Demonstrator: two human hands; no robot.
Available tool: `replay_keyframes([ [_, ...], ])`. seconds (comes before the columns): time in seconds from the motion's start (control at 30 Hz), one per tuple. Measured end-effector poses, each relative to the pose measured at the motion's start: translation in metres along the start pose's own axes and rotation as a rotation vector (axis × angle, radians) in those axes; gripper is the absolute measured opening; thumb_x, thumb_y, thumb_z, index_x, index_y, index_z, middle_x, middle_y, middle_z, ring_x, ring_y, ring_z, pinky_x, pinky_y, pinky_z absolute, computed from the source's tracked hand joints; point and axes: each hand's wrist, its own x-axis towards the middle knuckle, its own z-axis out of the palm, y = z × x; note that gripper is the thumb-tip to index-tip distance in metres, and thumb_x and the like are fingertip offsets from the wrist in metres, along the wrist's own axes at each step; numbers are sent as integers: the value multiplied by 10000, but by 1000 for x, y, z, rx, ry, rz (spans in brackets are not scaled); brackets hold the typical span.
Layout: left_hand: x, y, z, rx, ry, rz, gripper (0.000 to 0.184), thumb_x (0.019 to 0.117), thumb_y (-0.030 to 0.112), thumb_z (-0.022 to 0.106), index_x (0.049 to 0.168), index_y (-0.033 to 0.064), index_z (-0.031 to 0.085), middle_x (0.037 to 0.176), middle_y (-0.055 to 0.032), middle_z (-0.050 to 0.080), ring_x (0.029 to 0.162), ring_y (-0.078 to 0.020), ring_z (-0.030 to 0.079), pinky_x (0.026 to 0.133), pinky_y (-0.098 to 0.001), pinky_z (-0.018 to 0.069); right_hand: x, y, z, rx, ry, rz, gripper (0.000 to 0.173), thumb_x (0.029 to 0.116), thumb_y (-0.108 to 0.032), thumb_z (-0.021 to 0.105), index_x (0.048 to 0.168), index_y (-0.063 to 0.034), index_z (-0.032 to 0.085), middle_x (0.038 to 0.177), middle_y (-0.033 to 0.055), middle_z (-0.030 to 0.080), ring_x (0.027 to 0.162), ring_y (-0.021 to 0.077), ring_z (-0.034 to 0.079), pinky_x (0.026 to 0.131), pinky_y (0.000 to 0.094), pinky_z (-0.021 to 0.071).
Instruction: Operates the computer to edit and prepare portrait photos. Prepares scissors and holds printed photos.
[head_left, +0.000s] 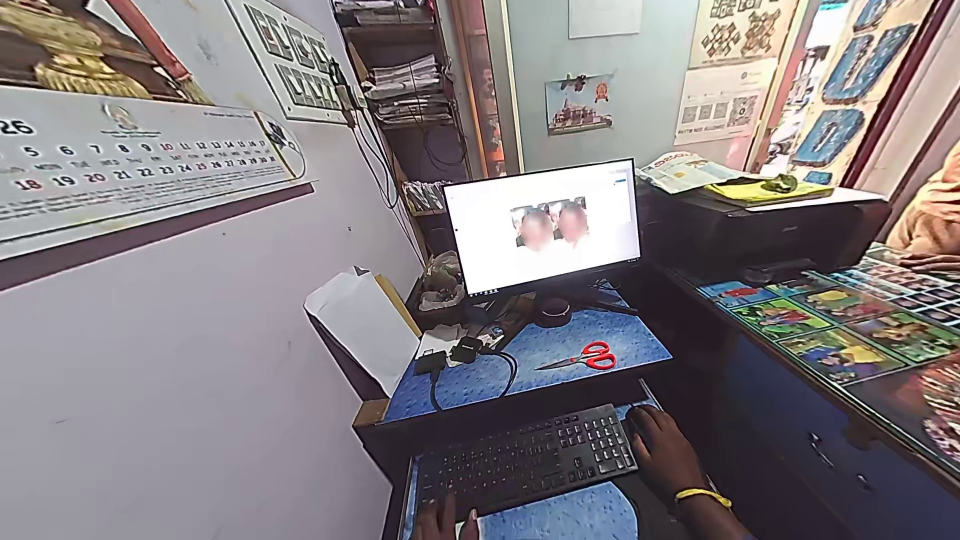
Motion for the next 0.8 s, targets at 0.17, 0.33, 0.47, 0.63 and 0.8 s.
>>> replay_keyframes([
  [0.17,24,22,-15,58,-129,-111,598,983,675,392,1458,359,569,1349,-332,555,1211,-523,558,939,-643,491,0,-5,-6,10,-46,26,460,912,-344,557,1330,-183,662,1435,50,606,1354,259,550,1083,462,489],
  [0.33,36,30,-18,91,-222,-198,599,959,727,392,1431,410,582,1447,-311,494,1268,-523,518,955,-630,487,-1,-3,-3,17,-13,14,451,904,-340,569,1316,-187,668,1416,57,615,1348,266,554,1091,469,482],
  [0.47,30,27,-16,119,-213,-175,635,946,729,414,1472,396,541,1443,-326,484,1271,-525,512,969,-623,484,-2,-5,-3,10,-26,32,452,915,-345,556,1324,-185,662,1423,61,610,1355,268,548,1100,463,475],
  [0.63,30,28,-12,135,-194,-162,613,965,709,383,1468,399,546,1409,-318,519,1254,-514,531,957,-616,491,-1,0,5,0,13,36,452,925,-377,534,1316,-193,666,1426,50,609,1362,252,544,1108,449,471],
  [0.8,31,24,-5,130,-140,-146,567,976,686,373,1467,450,529,1366,-326,540,1194,-517,557,903,-608,505,-2,-3,-2,11,10,34,435,949,-348,504,1326,-210,672,1431,62,601,1362,261,542,1088,463,485],
])
